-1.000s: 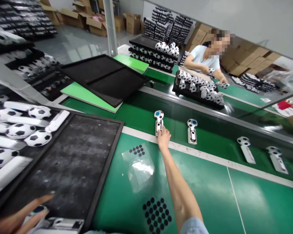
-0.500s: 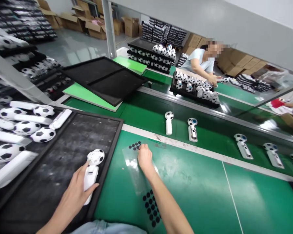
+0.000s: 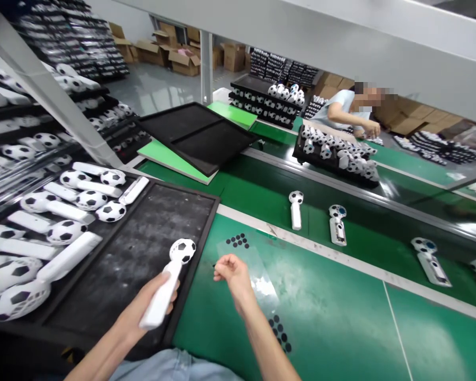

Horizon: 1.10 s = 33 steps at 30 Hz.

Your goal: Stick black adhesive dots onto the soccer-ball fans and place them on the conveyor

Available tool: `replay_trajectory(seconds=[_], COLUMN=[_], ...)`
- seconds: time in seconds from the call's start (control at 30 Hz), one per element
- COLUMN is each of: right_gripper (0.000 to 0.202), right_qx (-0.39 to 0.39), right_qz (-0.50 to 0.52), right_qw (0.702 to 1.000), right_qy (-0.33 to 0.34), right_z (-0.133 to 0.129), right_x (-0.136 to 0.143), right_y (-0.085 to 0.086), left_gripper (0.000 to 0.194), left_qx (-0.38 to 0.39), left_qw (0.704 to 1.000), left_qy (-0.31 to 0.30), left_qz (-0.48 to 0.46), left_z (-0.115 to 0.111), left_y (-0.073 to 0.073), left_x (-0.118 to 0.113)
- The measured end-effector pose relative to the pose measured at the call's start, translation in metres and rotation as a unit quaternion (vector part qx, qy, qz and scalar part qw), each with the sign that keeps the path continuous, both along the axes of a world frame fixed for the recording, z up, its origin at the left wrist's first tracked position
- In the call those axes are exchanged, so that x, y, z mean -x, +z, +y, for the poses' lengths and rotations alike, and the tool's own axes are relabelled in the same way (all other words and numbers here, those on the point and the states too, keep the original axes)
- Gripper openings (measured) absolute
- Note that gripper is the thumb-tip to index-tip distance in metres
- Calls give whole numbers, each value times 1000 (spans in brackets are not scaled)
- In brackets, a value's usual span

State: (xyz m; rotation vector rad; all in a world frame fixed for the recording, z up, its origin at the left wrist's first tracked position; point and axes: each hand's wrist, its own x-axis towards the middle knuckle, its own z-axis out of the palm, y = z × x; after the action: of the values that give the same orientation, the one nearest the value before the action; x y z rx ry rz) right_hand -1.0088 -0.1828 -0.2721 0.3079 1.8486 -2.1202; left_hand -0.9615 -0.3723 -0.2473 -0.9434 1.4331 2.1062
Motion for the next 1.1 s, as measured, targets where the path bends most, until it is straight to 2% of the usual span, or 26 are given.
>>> replay_trajectory(seconds=[0.03,0.13,0.23,0.33,0.47,0.57,0.67,0.8,0.93,1.1], right_gripper=[27,28,34,35,25,18,12,5,7,11], right_qx=[15,48,70,78,61,39,15,-29,-89,-180], right_qz=[-9,-32,-53,-63,-52,-39,-26,14,77,131], right_qw=[1000,998,996,995,996,997,997,995,989,970], right_qy=[1,4,9,21,34,48,73,89,95,101], right_z=[-6,-23,-35,-45,-56,-63,-68,-68,-63,-60], right_x=[-7,-22,-30,-34,-33,-27,-23,-22,-24,-28], right_y=[5,15,17,16,16,18,21,29,42,55], left_gripper=[24,35,30,20,21,14,38,68,74,73], left_qx=[-52,-163,-191,-180,-173,-150,-134,-89,-36,18], left_qw=[998,984,973,971,976,985,990,993,988,979], left_qy=[21,64,106,126,97,69,37,-33,-67,-89], left_qz=[-8,-39,-75,-98,-89,-50,1,73,131,183], left_z=[0,-4,-9,-13,-16,-16,-13,-8,-5,-3], left_y=[3,3,-5,-12,-12,-9,-6,2,8,11], left_x=[0,1,0,-2,-7,-12,-16,-18,-15,-11])
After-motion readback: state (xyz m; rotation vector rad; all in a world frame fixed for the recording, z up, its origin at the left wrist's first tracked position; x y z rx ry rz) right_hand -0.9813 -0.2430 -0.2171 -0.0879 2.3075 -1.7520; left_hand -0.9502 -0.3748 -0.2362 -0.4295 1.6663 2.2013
